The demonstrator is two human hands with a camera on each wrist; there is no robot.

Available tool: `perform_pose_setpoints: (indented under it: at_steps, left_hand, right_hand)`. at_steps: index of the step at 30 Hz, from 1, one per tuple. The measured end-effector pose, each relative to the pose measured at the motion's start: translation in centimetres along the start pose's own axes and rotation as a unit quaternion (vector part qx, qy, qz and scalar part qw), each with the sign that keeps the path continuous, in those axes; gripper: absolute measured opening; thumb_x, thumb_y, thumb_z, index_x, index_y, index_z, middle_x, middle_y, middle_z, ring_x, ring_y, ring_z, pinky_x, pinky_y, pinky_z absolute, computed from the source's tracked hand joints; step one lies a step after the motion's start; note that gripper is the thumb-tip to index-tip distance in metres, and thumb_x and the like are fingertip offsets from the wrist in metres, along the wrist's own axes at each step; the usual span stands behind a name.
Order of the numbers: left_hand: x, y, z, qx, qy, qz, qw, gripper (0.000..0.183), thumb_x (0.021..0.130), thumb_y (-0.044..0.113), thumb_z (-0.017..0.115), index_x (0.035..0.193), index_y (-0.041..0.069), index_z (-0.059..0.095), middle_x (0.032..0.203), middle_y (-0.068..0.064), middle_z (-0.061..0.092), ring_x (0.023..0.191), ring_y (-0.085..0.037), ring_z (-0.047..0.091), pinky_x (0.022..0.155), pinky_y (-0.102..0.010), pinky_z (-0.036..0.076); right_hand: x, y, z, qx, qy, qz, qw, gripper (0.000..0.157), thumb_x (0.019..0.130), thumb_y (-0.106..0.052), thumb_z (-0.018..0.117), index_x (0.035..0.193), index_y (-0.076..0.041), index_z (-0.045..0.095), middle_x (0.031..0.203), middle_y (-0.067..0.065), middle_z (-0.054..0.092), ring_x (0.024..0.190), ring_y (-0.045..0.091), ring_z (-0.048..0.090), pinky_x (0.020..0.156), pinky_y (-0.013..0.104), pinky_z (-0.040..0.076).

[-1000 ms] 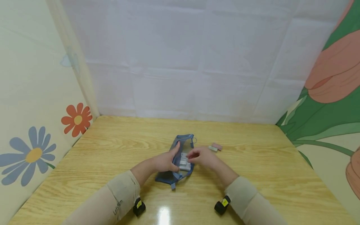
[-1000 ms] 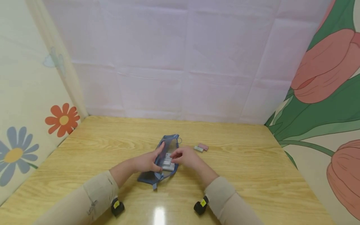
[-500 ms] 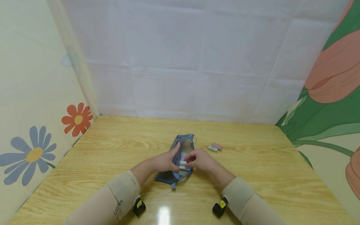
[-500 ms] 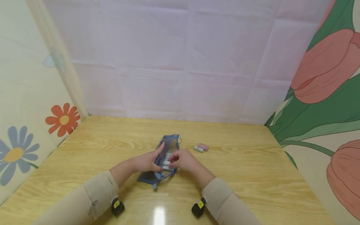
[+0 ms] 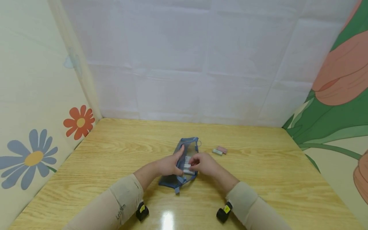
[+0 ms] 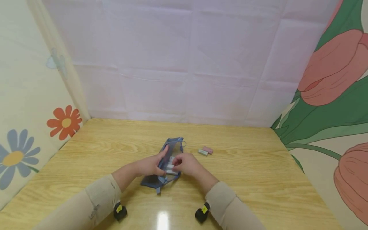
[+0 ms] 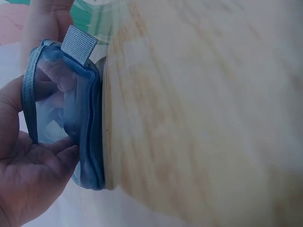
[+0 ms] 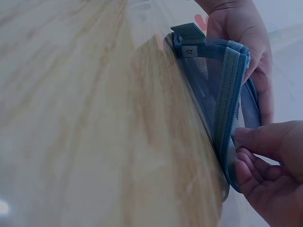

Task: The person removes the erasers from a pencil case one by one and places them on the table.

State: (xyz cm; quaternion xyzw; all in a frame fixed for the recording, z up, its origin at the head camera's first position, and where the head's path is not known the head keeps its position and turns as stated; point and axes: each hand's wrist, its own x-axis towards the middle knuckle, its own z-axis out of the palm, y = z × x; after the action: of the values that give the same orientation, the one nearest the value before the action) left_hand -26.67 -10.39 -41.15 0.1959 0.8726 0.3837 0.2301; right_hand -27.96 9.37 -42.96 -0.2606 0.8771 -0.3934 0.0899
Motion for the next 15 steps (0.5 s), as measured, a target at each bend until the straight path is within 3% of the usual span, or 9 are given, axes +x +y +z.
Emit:
perform_pose_setpoints:
  at_steps: [15]
  left_hand:
    - [0.3, -0.3, 0.3, -0.018, 0.013, 0.023, 0.9995, 0.110, 0.074, 0.013, 0.073, 0.147, 0.014, -0.009, 0.150, -0.018, 0.013, 0.124, -0.024, 0.033, 0.104, -0.042, 0.024]
  right_hand:
    - [-0.3, 1.1, -1.4, 0.010, 0.005, 0.029, 1.000, 0.009, 0.077, -0.010, 0.070, 0.084, -0.007, 0.066, 0.076, -0.003, 0.060, 0.072, 0.010, 0.054, 0.065, 0.025, 0.045]
